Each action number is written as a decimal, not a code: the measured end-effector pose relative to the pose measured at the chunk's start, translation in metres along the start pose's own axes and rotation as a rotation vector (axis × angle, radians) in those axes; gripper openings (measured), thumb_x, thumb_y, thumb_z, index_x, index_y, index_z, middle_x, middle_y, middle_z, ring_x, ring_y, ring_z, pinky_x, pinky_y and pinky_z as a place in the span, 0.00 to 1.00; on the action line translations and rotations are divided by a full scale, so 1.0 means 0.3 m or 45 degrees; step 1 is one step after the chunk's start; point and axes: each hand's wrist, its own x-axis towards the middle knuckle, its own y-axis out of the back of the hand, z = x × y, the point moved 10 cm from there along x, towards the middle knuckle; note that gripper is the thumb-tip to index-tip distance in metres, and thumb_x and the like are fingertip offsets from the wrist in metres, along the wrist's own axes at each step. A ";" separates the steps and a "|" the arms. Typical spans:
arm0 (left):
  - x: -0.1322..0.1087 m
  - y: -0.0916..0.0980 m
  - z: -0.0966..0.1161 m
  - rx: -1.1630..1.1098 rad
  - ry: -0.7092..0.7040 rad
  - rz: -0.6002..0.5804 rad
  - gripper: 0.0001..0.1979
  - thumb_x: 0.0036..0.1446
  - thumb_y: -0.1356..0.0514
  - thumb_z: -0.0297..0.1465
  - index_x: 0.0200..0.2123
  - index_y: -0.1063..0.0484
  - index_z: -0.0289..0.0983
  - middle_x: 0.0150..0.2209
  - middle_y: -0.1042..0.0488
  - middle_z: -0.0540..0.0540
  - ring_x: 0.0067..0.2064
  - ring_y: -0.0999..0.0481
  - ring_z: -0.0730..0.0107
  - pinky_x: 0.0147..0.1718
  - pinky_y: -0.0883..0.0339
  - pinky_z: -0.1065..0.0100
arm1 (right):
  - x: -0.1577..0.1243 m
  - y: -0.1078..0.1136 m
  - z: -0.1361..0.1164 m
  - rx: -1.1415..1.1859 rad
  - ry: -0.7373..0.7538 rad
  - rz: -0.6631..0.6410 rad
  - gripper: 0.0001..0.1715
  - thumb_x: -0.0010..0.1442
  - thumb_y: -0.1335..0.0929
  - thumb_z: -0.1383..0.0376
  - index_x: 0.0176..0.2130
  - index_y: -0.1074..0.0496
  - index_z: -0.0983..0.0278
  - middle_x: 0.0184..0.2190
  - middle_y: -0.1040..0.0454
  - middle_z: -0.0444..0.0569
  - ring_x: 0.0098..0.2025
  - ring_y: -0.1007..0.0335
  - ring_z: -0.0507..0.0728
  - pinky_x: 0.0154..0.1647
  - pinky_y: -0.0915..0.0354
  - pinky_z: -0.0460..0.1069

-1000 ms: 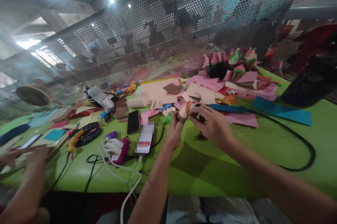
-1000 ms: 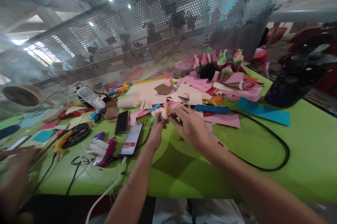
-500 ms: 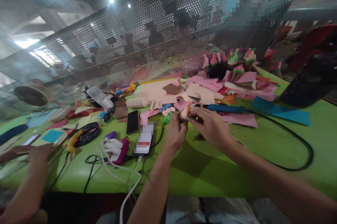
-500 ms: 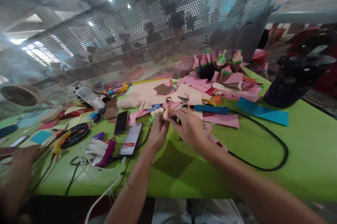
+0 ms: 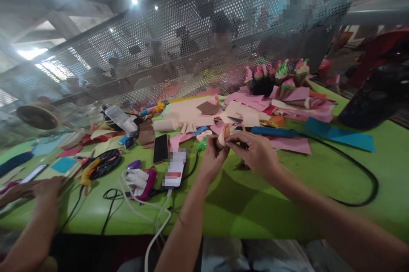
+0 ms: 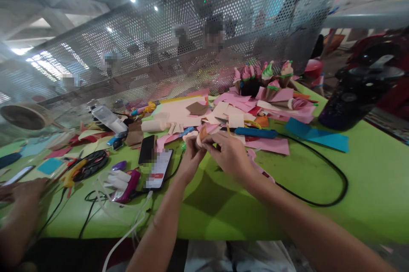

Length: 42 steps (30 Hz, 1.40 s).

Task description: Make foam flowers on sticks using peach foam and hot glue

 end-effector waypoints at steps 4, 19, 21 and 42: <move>0.011 -0.021 -0.035 -0.327 0.116 -0.114 0.13 0.58 0.44 0.41 0.40 0.41 0.40 0.34 0.31 0.50 0.33 0.36 0.72 0.36 0.40 0.69 | 0.004 0.063 -0.007 0.189 -0.042 0.130 0.05 0.61 0.32 0.64 0.35 0.24 0.61 0.29 0.23 0.45 0.28 0.31 0.53 0.29 0.37 0.47; -0.017 -0.038 -0.050 -0.319 0.230 -0.187 0.30 0.57 0.43 0.55 0.50 0.26 0.36 0.38 0.24 0.45 0.38 0.29 0.67 0.42 0.33 0.64 | 0.015 0.013 0.105 0.656 -0.411 0.037 0.15 0.57 0.28 0.56 0.40 0.24 0.64 0.28 0.25 0.46 0.29 0.32 0.53 0.30 0.37 0.48; -0.023 -0.035 -0.056 -0.301 0.263 -0.173 0.31 0.58 0.43 0.54 0.53 0.28 0.36 0.40 0.23 0.44 0.38 0.28 0.66 0.43 0.32 0.62 | 0.016 0.021 0.101 0.619 -0.394 0.066 0.14 0.57 0.29 0.57 0.38 0.24 0.64 0.27 0.26 0.45 0.28 0.33 0.53 0.30 0.37 0.48; -0.010 -0.062 -0.049 -0.378 0.200 -0.229 0.27 0.57 0.43 0.43 0.56 0.31 0.36 0.37 0.24 0.44 0.38 0.27 0.65 0.38 0.36 0.65 | 0.022 0.032 0.050 0.422 -0.230 0.010 0.14 0.57 0.29 0.60 0.43 0.24 0.63 0.36 0.22 0.50 0.33 0.28 0.55 0.32 0.33 0.49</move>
